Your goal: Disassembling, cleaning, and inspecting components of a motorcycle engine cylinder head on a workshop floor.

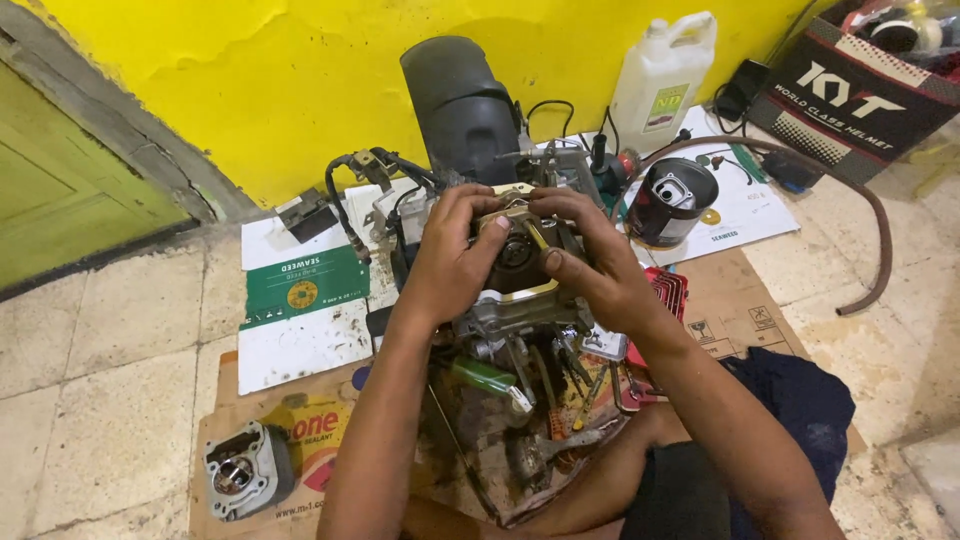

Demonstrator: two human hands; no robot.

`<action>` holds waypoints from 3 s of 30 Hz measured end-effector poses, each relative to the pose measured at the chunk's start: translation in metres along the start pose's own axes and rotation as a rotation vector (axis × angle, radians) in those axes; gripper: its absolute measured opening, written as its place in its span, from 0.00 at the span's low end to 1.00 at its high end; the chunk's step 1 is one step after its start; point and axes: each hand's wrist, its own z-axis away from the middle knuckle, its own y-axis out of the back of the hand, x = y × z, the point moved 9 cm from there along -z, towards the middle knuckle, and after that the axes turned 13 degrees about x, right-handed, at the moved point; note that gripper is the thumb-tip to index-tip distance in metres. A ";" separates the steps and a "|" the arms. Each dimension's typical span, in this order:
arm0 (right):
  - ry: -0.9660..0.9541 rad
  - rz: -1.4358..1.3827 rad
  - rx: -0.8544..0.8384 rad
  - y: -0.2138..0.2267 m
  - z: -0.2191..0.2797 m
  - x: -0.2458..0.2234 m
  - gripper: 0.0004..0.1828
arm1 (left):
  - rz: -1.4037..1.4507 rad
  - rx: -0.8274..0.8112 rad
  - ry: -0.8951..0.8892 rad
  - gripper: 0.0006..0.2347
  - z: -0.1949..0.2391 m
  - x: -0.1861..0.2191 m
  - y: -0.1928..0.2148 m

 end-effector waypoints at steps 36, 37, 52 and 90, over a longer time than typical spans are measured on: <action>0.007 -0.074 0.126 -0.001 0.011 0.009 0.28 | 0.014 0.135 0.059 0.15 0.008 0.008 0.007; 0.027 -0.069 0.126 -0.002 0.010 0.008 0.28 | 0.044 0.130 0.039 0.15 0.008 0.011 0.007; 0.060 -0.016 0.221 0.002 0.011 0.008 0.21 | 0.031 0.126 0.010 0.17 0.005 0.005 0.005; 0.000 -0.018 0.333 0.008 0.002 0.024 0.12 | -0.018 0.079 0.041 0.19 0.005 0.000 0.001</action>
